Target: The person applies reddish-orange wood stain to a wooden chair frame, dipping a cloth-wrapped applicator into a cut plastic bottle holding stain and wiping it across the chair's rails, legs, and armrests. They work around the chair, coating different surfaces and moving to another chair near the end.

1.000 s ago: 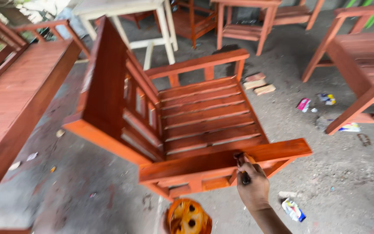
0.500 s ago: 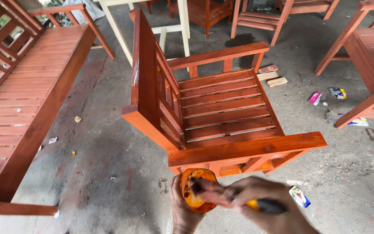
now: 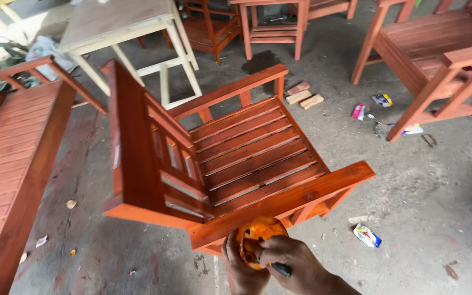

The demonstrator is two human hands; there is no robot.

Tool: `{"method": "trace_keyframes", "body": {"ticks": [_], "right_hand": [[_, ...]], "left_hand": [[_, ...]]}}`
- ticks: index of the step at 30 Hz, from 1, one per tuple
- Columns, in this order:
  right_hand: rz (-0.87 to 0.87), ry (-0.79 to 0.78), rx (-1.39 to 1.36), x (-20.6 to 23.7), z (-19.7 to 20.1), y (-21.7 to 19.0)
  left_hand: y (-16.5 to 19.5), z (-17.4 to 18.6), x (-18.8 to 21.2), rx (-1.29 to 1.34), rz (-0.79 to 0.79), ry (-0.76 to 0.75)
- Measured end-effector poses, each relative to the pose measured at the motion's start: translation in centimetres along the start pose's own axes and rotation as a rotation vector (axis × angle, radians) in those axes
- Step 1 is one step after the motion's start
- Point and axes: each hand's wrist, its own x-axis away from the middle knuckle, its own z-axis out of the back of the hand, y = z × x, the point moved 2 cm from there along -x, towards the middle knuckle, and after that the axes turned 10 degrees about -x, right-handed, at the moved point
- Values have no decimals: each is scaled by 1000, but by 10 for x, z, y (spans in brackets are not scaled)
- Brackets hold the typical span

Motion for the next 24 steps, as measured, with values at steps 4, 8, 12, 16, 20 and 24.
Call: {"method": "trace_keyframes", "body": {"ticks": [4,8,12,16,20,24], "right_hand": [[-78,222,-8,-7,40,8],[-292,358,0,-14,88,20],[-406,481,64,-15,144,28],[-590,478,156,-15,188,23],[-775,541,79,-7,204,21],[-638,575,183,2,201,39]], "left_hand": [[28,-40,-34,12,-4,-119],[66,-86,-59,-177,-81,-206],[99,-138,-62,-170,-106,-358],[118,-176,-60,-140,-142,-454],[134,-197,-61,-374,-623,-309],[130,-212,-69,-101,-419,-474]]}}
